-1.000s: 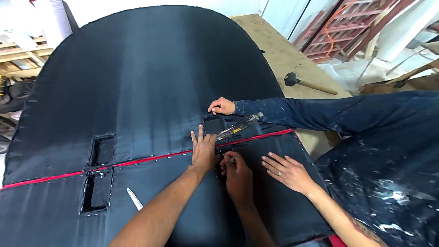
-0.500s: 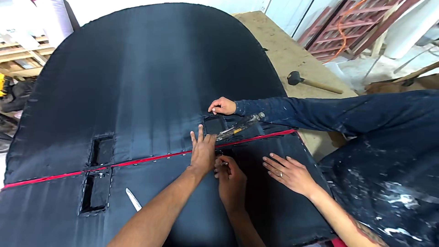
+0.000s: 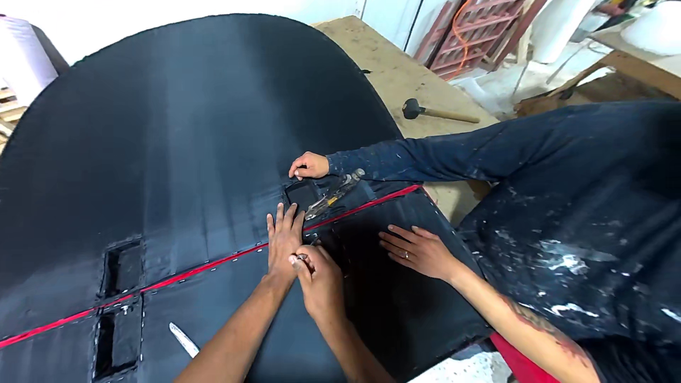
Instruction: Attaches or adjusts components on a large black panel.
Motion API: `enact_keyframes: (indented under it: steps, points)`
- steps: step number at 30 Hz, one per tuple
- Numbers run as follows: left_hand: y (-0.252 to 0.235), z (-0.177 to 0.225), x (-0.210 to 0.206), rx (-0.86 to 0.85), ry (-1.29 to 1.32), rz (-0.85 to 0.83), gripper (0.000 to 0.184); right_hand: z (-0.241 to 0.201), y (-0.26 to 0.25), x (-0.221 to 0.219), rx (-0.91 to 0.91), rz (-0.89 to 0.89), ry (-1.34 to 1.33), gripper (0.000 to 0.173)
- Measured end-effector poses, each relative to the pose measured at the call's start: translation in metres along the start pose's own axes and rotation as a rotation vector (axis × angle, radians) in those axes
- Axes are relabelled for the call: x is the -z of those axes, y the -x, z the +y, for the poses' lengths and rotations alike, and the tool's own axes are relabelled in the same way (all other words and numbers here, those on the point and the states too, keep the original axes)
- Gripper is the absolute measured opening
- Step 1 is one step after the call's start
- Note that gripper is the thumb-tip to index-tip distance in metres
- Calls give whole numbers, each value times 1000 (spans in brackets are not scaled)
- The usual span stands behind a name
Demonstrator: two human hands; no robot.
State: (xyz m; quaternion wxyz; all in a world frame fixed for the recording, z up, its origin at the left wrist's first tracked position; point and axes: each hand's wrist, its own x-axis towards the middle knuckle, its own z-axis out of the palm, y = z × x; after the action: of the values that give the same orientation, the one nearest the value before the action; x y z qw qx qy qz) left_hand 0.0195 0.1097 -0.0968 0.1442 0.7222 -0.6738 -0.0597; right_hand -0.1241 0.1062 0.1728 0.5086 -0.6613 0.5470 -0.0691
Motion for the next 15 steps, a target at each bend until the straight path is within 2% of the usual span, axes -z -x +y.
enact_keyframes:
  steps: [1, 3, 5, 11, 13, 14, 15]
  points:
    - [0, 1, -1, -2, 11, 6, 51, 13, 0, -4, 70, 93, -13, 22]
    - [0, 1, -1, -4, 16, 16, 48, 58, -6, -15, 342, 399, -12, 20]
    - [1, -1, -3, -17, 21, 51, 43, 82, -11, -10, 440, 462, -7, 19]
    - [4, 1, -7, -16, 18, 110, 43, 80, -7, -2, 364, 420, -80, 22]
    - [4, 5, -5, 0, 29, 108, 44, 94, -12, -2, 182, 382, -292, 28]
    - [3, 8, -3, 27, 6, 90, 49, 114, -18, -3, 74, 366, -452, 34]
    - [2, 10, -3, 58, -21, 73, 57, 144, -29, -7, 46, 407, -571, 38]
